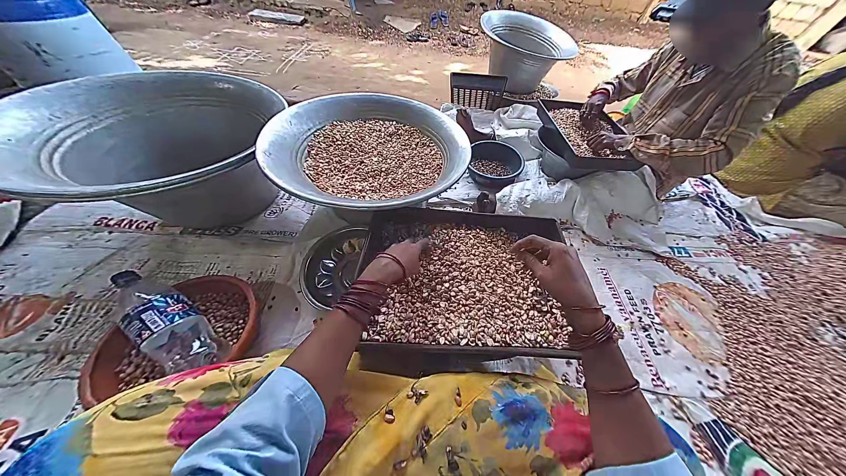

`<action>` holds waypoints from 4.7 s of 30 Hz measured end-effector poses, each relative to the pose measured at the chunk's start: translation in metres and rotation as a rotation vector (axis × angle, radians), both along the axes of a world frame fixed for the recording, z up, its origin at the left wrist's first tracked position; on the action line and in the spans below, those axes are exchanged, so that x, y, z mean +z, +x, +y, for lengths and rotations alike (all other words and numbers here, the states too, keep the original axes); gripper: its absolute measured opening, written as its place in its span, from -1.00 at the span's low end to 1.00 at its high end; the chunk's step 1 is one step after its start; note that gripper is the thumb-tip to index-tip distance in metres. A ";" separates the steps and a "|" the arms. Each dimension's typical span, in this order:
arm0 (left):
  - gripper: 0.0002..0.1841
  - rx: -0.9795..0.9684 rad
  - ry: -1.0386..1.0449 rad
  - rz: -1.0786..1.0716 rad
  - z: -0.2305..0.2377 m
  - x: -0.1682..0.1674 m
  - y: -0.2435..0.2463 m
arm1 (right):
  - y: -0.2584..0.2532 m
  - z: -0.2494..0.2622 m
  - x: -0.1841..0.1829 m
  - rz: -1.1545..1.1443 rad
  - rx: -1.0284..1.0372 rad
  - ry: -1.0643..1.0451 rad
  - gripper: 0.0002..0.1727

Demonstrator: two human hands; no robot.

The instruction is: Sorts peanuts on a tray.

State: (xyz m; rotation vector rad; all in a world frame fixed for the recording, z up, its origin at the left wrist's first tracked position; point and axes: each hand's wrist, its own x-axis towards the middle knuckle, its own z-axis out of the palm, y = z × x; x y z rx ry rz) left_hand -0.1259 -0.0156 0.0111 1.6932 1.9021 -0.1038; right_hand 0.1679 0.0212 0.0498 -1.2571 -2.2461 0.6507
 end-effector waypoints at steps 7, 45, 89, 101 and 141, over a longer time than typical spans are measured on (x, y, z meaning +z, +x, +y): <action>-0.75 -0.014 0.232 -0.213 -0.023 0.045 0.031 | -0.033 -0.010 -0.013 -0.360 0.042 -0.102 -0.74; -0.76 -0.268 -0.050 0.000 -0.033 0.010 0.051 | -0.028 -0.032 0.008 -0.419 0.462 0.000 -0.77; -0.79 -0.244 0.076 -0.503 -0.039 0.032 0.018 | -0.005 -0.028 0.018 0.180 0.763 -0.335 -0.84; -0.39 -0.179 -0.160 -0.329 -0.037 0.013 0.062 | -0.033 -0.021 -0.009 -0.824 0.310 -0.200 -0.70; -0.42 0.356 0.235 -1.410 0.000 -0.005 0.042 | -0.059 0.044 -0.031 0.419 0.298 -0.613 -0.52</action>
